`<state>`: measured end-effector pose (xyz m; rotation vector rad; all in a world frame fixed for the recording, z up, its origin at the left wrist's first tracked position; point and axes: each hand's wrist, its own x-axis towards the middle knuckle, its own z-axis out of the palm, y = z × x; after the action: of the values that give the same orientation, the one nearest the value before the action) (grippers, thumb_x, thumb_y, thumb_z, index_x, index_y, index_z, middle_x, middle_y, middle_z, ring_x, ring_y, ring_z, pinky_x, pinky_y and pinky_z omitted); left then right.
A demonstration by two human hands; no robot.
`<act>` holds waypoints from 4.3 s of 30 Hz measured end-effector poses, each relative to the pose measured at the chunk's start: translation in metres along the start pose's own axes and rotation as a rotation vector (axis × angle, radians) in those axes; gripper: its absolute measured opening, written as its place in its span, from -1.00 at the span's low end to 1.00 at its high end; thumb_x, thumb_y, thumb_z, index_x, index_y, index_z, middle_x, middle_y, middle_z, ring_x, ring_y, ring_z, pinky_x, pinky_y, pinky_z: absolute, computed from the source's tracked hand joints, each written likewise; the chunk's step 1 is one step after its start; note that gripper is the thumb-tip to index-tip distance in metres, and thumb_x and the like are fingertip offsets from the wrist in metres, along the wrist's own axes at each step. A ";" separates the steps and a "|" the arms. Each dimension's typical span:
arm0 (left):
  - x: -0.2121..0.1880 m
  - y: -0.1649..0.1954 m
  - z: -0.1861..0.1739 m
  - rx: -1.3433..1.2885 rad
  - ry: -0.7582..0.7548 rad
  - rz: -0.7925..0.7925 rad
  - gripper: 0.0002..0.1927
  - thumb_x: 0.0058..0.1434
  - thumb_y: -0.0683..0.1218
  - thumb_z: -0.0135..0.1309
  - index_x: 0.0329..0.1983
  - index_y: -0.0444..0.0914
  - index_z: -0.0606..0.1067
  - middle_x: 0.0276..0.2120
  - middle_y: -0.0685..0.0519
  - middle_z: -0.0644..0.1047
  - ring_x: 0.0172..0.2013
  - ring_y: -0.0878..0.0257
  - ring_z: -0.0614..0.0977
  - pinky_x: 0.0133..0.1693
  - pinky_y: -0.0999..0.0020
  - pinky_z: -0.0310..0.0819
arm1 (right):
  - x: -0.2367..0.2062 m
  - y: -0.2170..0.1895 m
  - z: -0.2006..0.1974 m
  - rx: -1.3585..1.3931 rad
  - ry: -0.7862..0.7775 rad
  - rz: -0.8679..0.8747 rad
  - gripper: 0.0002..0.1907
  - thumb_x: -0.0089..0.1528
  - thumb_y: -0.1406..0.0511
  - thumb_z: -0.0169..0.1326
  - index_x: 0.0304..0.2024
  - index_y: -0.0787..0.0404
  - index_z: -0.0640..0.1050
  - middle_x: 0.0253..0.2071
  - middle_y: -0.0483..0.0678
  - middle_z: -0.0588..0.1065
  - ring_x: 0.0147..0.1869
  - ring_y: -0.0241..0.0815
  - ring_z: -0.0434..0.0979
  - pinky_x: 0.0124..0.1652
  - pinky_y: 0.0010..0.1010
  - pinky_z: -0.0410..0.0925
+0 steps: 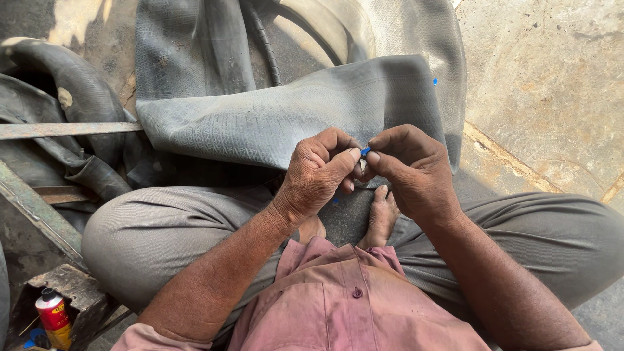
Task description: The person applies adhesive from a tube to a tire inner tube and then uses a small circular patch and a metal roller to seal a puncture.
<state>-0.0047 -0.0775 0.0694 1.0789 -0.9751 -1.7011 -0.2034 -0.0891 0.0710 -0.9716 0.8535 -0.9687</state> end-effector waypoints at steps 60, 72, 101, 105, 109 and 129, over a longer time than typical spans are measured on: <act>-0.006 -0.002 0.008 0.162 0.060 0.073 -0.71 0.41 -0.09 0.04 0.05 -0.39 0.54 -0.36 0.04 0.65 -0.46 0.49 0.61 -0.39 0.62 0.55 | 0.000 -0.005 0.003 -0.177 0.056 -0.051 -0.66 0.32 0.42 0.19 0.12 0.33 0.45 -0.13 -0.01 0.54 -0.11 -0.33 0.59 -0.16 -0.48 0.55; -0.004 -0.008 0.008 0.176 0.113 0.062 -0.77 0.37 -0.06 0.11 -0.11 -0.35 0.56 -0.43 0.06 0.63 -0.50 0.49 0.62 -0.46 0.63 0.55 | -0.002 -0.005 0.006 -0.252 0.031 -0.032 -0.65 0.31 0.41 0.21 0.12 0.30 0.46 -0.16 -0.06 0.56 -0.11 -0.36 0.59 -0.15 -0.50 0.54; -0.004 -0.005 0.007 0.170 0.134 0.162 -0.83 0.37 -0.07 0.10 -0.23 -0.29 0.47 -0.48 0.10 0.57 -0.51 0.50 0.59 -0.48 0.60 0.53 | 0.001 -0.004 0.001 -0.085 0.049 0.016 -0.63 0.28 0.46 0.20 0.12 0.36 0.45 -0.16 0.00 0.53 -0.14 -0.29 0.60 -0.18 -0.44 0.56; -0.003 -0.001 0.007 0.176 0.122 0.070 -0.82 0.36 -0.08 0.06 -0.11 -0.30 0.52 -0.46 0.10 0.59 -0.52 0.51 0.59 -0.47 0.64 0.53 | 0.001 -0.004 0.002 -0.074 0.029 0.023 -0.63 0.28 0.46 0.20 0.12 0.36 0.45 -0.18 0.00 0.54 -0.15 -0.29 0.60 -0.17 -0.44 0.56; -0.004 -0.002 0.007 0.164 0.080 0.089 -0.82 0.38 -0.09 0.07 -0.16 -0.33 0.54 -0.47 0.08 0.60 -0.53 0.50 0.59 -0.48 0.62 0.52 | 0.001 -0.004 0.002 -0.057 0.030 0.037 -0.62 0.27 0.47 0.20 0.13 0.36 0.44 -0.17 0.01 0.54 -0.15 -0.29 0.60 -0.18 -0.43 0.56; -0.003 -0.001 0.005 0.006 0.054 -0.003 -0.85 0.37 -0.13 0.09 -0.21 -0.34 0.55 -0.47 0.04 0.60 -0.55 0.47 0.57 -0.49 0.59 0.51 | -0.007 -0.008 0.006 -0.304 0.044 -0.157 -0.48 0.32 0.46 0.21 0.28 0.27 0.33 -0.10 0.00 0.51 -0.02 -0.31 0.58 -0.06 -0.47 0.55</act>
<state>-0.0084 -0.0735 0.0709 1.1249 -0.9451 -1.6640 -0.2021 -0.0833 0.0816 -1.2968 0.9916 -1.0143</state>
